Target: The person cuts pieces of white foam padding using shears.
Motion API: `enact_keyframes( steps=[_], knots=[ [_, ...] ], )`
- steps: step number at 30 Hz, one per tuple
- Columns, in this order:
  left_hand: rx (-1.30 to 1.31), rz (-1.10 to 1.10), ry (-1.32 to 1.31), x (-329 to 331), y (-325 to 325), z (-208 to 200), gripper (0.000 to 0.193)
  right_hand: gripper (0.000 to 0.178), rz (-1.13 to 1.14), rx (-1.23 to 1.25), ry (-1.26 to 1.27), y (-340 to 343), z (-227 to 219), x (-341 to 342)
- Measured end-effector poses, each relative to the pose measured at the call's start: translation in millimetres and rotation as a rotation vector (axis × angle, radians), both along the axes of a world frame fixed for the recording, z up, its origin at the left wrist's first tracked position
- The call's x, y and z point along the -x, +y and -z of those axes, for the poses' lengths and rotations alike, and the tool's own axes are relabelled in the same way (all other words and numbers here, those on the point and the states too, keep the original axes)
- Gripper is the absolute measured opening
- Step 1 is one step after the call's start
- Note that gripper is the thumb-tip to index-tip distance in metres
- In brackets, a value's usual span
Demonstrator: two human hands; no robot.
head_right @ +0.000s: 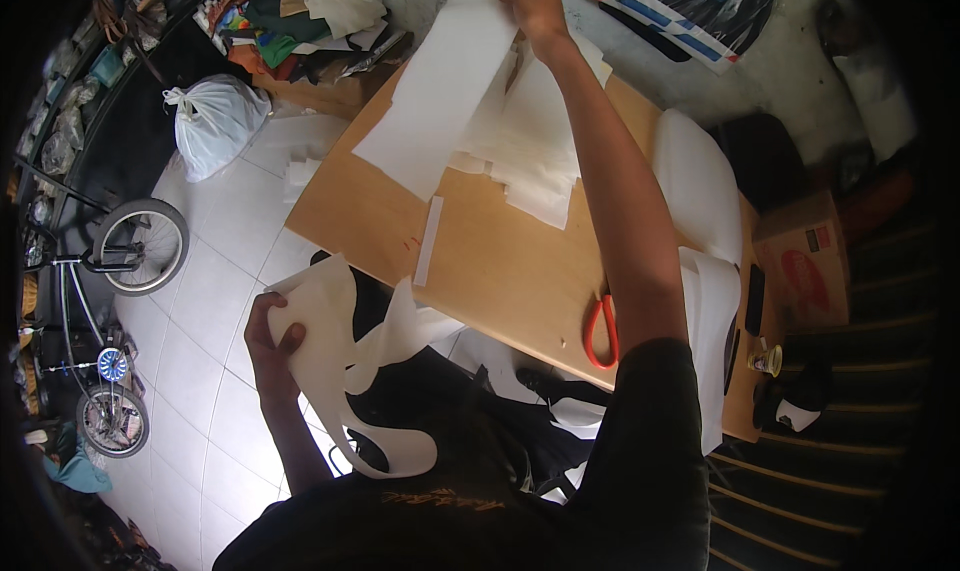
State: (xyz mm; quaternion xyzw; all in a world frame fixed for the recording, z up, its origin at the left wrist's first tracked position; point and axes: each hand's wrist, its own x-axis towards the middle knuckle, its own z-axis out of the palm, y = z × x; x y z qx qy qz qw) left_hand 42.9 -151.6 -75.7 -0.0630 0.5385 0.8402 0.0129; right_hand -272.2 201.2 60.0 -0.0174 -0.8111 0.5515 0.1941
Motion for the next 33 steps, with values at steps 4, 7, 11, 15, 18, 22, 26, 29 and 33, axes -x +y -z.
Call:
enact_keyframes(
  steps=[4, 7, 11, 15, 18, 22, 26, 29, 33],
  knots=[
    [-0.018, -0.063, 0.028, 2, -2, 0, 0.035, 0.034, 0.076, -0.293, -0.022, 32, 55, 59],
    [0.028, -0.115, 0.026, -3, -9, -1, 0.036, 0.034, 0.248, -0.350, 0.028, 35, 70, 65],
    [0.032, -0.132, 0.014, -10, -28, 1, 0.041, 0.035, 0.329, -0.604, 0.045, 45, 67, 64],
    [0.004, -0.160, 0.011, -17, -38, 1, 0.043, 0.038, 0.202, -0.944, -0.091, 39, 67, 63],
    [-0.027, -0.181, 0.044, -20, -44, -3, 0.045, 0.036, 0.206, -1.060, -0.011, 56, 79, 70],
    [-0.017, -0.191, 0.051, -23, -49, 2, 0.044, 0.036, 0.419, -1.404, 0.058, 43, 81, 54],
    [-0.001, -0.177, 0.014, -14, -33, 3, 0.038, 0.040, 0.559, -1.552, 0.345, 7, 62, 15],
    [-0.021, -0.167, 0.010, -15, -24, 3, 0.034, 0.049, 0.161, -1.179, 0.284, -57, 27, -57],
    [0.056, -0.162, -0.029, -12, -15, -1, 0.036, 0.048, -0.099, -1.017, 0.465, -79, 66, -122]
  ],
)
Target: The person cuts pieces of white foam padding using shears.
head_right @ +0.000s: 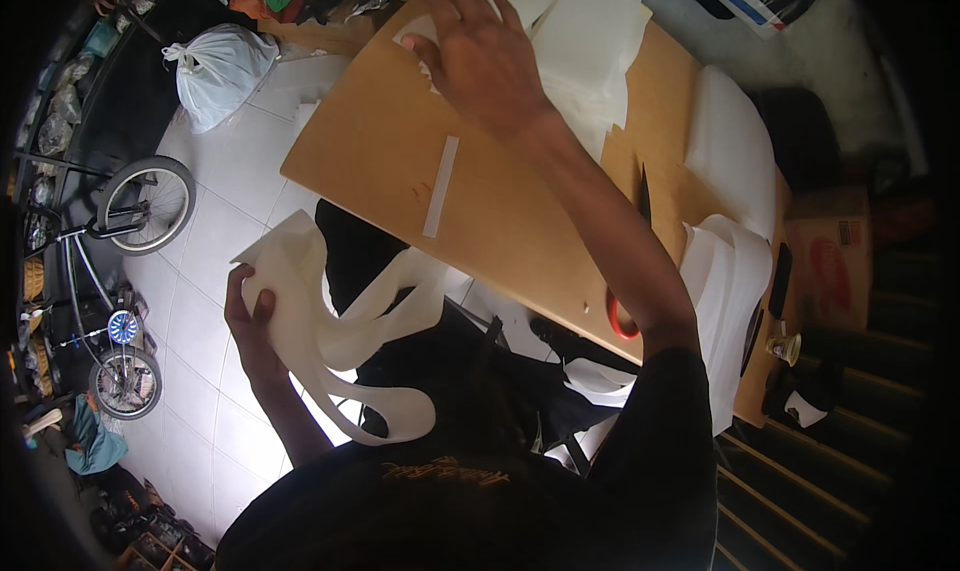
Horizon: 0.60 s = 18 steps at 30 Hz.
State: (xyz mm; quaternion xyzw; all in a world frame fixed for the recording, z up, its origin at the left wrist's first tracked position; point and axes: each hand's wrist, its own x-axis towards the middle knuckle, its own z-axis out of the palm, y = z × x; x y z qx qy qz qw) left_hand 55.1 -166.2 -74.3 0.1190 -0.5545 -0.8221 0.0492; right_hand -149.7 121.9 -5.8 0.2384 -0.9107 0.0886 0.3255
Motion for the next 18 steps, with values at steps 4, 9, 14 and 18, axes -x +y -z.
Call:
enact_keyframes(
  steps=[4, 9, 14, 18],
  knots=[
    [0.038, -0.011, 0.058, -16, -28, -2, 0.042, 0.050, 0.033, -0.253, -0.123, 11, 66, -8],
    [0.370, -0.253, 0.182, -45, -83, -41, 0.042, 0.052, 0.095, -0.393, -0.052, 17, 77, -8],
    [0.609, -0.582, 0.226, -86, -134, -81, 0.041, 0.049, 0.060, -0.309, -0.136, 13, 76, -9],
    [0.737, -0.778, 0.254, -104, -153, -101, 0.041, 0.049, 0.111, -0.368, -0.134, 15, 73, -13]
  ],
)
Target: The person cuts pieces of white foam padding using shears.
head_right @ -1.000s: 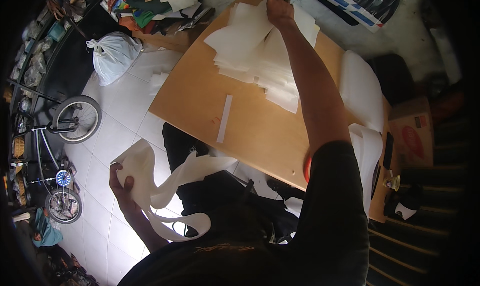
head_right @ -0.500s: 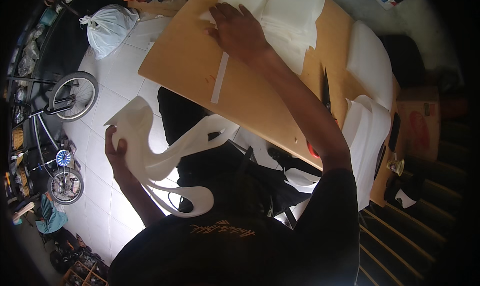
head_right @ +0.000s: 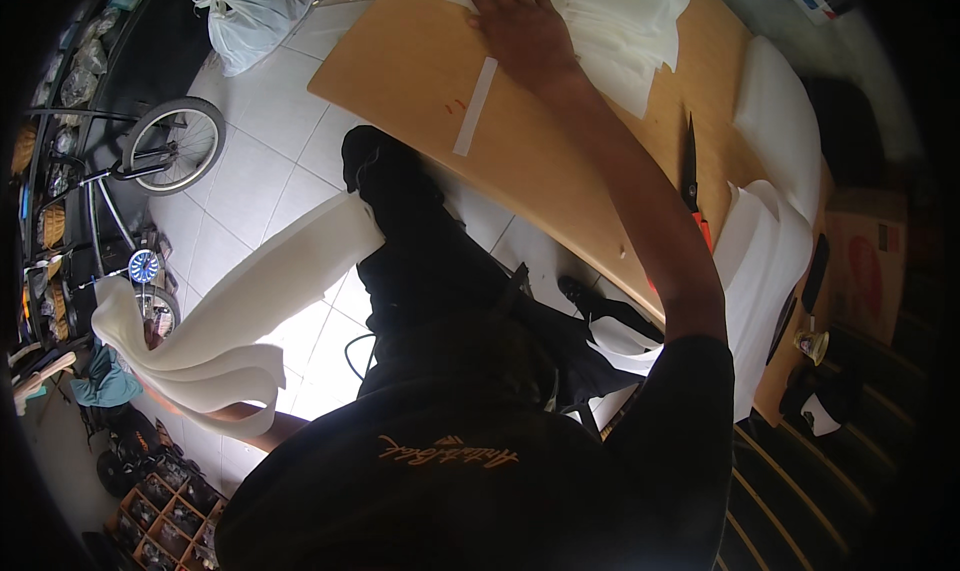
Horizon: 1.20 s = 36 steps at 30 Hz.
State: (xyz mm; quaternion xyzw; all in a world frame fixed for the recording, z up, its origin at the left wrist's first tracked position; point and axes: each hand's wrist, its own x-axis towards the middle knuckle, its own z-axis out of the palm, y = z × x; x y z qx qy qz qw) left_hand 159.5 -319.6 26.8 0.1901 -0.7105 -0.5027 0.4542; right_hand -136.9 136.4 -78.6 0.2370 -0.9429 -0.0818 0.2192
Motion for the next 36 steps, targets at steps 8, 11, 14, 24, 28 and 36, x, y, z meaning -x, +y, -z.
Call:
enact_keyframes(
  steps=[8, 11, 14, 24, 28, 36],
  knots=[
    [0.025, -0.140, 0.043, -10, 8, -9, 0.040, 0.052, 0.030, -0.072, 0.087, -3, 6, 4],
    [-0.055, -0.107, 0.034, -5, 26, -8, 0.040, 0.052, 0.011, -0.066, 0.179, -17, -33, -17],
    [-0.259, 0.123, -0.073, 30, 62, 10, 0.039, 0.048, 0.007, 0.057, 0.270, -10, -64, -46],
    [-0.257, 1.160, 0.175, 109, 239, 3, 0.042, 0.067, -0.154, 1.211, -0.566, 12, -135, -196],
    [-0.097, 1.319, 0.158, 120, 284, -9, 0.049, 0.094, -0.145, 1.589, -0.571, 28, -133, -223],
    [0.070, 1.397, -0.067, 91, 316, -6, 0.067, 0.093, -0.089, 1.821, -0.221, 33, -117, -280]
  ],
)
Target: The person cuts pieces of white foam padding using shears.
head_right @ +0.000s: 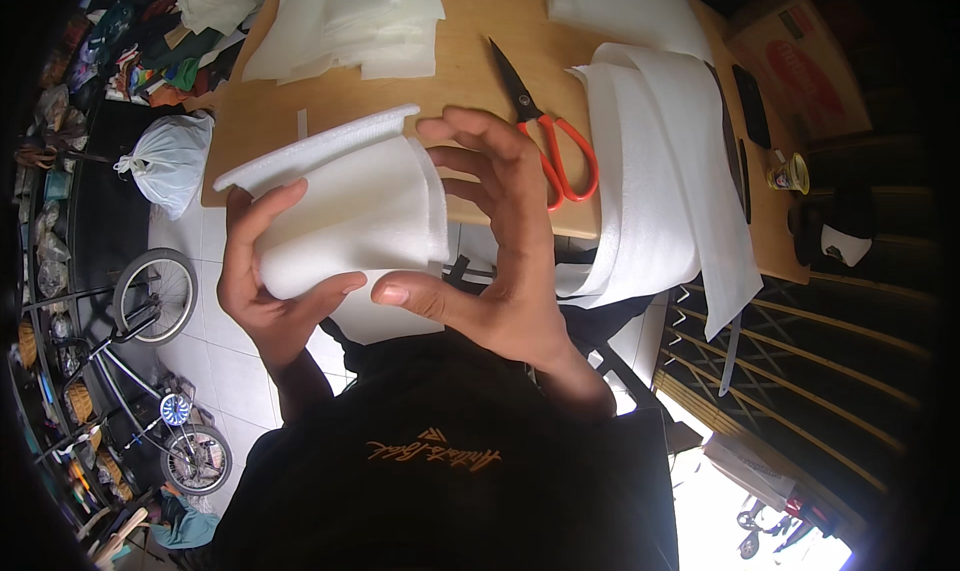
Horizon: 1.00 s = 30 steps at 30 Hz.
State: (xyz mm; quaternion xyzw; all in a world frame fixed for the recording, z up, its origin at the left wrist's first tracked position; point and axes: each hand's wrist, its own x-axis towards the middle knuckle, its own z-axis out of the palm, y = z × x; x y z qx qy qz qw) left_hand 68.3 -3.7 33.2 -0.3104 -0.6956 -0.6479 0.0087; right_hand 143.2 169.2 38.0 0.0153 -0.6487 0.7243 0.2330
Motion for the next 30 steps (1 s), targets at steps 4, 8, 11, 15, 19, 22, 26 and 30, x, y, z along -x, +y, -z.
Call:
enact_keyframes(
  steps=[4, 8, 11, 15, 19, 22, 26, 30],
  knots=[
    [-0.112, 0.067, 0.057, -9, 21, 13, 0.074, 0.089, 0.059, -0.025, -0.086, -1, 29, -19],
    [-0.037, 0.070, 0.022, -16, 24, 13, 0.070, 0.096, 0.096, -0.096, -0.069, 5, 39, -24],
    [-0.049, 0.107, -0.029, -17, 28, 12, 0.069, 0.097, 0.167, -0.136, 0.002, 10, 38, -25],
    [0.006, 0.168, 0.052, -12, 26, 15, 0.074, 0.076, 0.258, -0.388, 0.095, 21, 25, -26],
    [-0.027, 0.154, -0.074, -16, 31, 11, 0.070, 0.054, 0.263, -0.566, 0.104, 30, 26, -26],
    [0.001, 0.106, -0.161, -21, 33, 9, 0.075, 0.055, 0.214, -0.631, 0.055, 32, 18, -26],
    [-0.056, 0.250, -0.262, -18, 28, 10, 0.088, 0.053, 0.226, -0.519, 0.027, 32, 29, -27],
    [-0.215, 0.431, -0.395, -9, 24, 14, 0.067, 0.056, 0.191, -0.462, 0.035, 37, 40, -28]
  ],
)
